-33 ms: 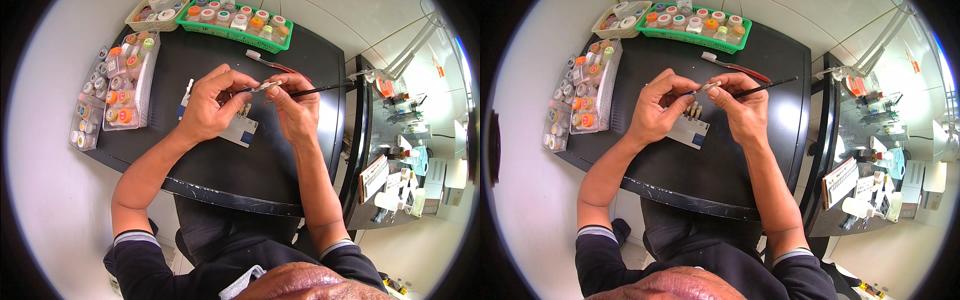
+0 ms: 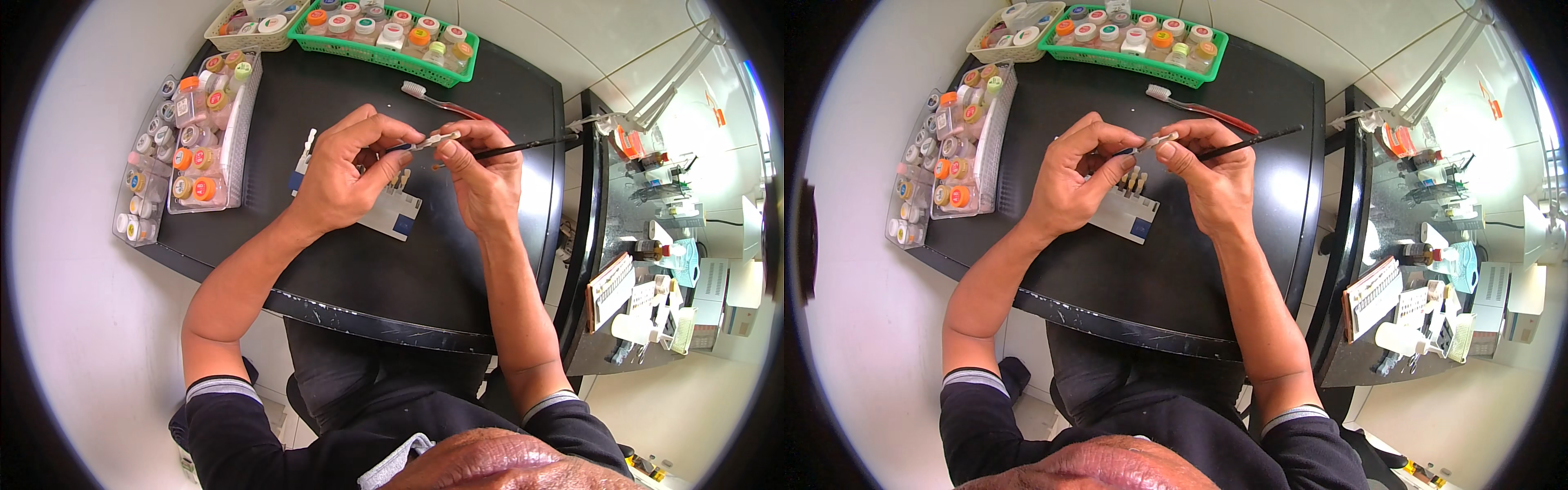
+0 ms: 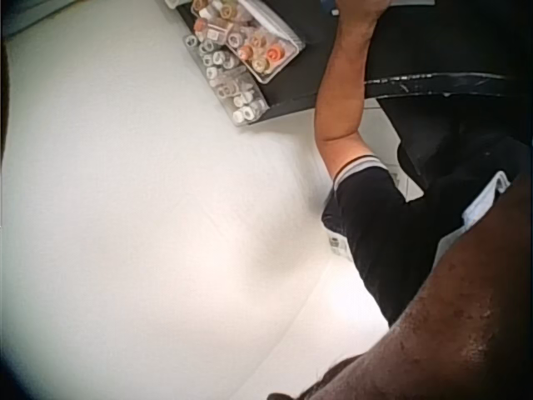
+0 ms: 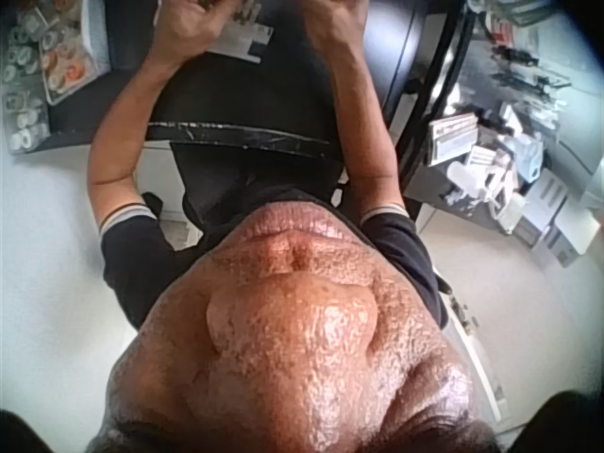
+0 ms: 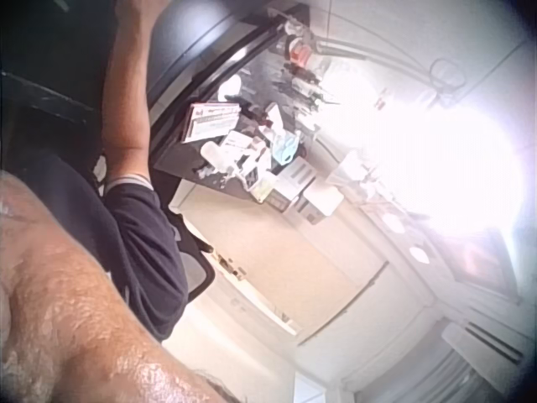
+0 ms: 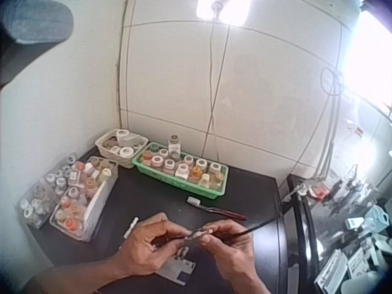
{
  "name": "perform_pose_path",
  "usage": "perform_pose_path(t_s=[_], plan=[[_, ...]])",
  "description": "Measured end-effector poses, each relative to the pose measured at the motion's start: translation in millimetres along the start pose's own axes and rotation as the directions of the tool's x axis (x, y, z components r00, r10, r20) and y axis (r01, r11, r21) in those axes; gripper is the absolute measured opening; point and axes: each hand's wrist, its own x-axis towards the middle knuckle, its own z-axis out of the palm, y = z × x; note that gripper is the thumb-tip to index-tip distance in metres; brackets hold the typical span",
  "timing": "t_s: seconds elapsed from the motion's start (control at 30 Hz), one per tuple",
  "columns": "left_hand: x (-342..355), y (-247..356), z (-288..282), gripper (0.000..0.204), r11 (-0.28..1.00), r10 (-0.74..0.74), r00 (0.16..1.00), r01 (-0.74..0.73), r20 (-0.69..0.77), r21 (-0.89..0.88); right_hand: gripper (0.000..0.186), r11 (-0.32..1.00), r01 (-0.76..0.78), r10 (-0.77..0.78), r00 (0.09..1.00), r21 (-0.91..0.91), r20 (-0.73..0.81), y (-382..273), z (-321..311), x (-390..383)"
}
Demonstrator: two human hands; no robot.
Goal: The person applies stain to a dental prosthetic using a fine brush, comparing it against a dental shade guide.
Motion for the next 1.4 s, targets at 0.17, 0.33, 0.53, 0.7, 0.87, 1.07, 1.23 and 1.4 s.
perform_pose_path(t_s=[0.17,0.33,0.53,0.7,0.87,1.07,1.23,1.4], plan=[[-0.1,0.8,-0.3,0.021,0.999,-0.015,1.000,0.015,0.008,0.039,0.023,1.000,0.001,-0.001,1.000,-0.021,-0.004,0.6,0.0,0.7],[-1.1,1.1,3.4,0.020,0.995,-0.062,0.998,0.060,-0.015,-0.076,0.025,0.992,0.004,-0.005,1.000,-0.125,-0.007,-2.3,1.3,1.3],[-1.1,-0.6,3.7,0.021,0.994,-0.079,0.997,0.078,-0.011,-0.078,0.027,0.991,-0.001,0.001,1.000,-0.135,0.003,-3.4,1.9,1.1],[-1.1,-1.5,4.2,0.021,0.995,-0.073,0.997,0.073,-0.006,-0.069,0.026,0.992,0.002,-0.002,1.000,-0.126,-0.005,-4.0,3.5,0.6],[-1.3,-2.1,4.2,0.021,0.995,-0.074,0.997,0.074,0.002,-0.064,0.026,0.992,0.000,-0.001,1.000,-0.129,-0.007,-3.4,3.5,1.2],[-0.8,-1.2,3.7,0.022,0.997,-0.060,0.998,0.061,0.008,-0.047,0.025,0.992,-0.003,0.003,1.000,-0.128,-0.002,-2.5,2.1,1.5],[0.5,-5.8,5.6,0.020,0.999,-0.012,0.999,0.010,-0.053,-0.051,0.024,0.991,-0.017,0.016,1.000,-0.133,-0.010,-3.3,4.0,1.1],[0.0,-2.6,4.1,0.021,0.998,-0.038,0.999,0.037,-0.023,-0.054,0.024,0.992,-0.010,0.008,1.000,-0.129,-0.012,-2.5,3.4,1.4]])
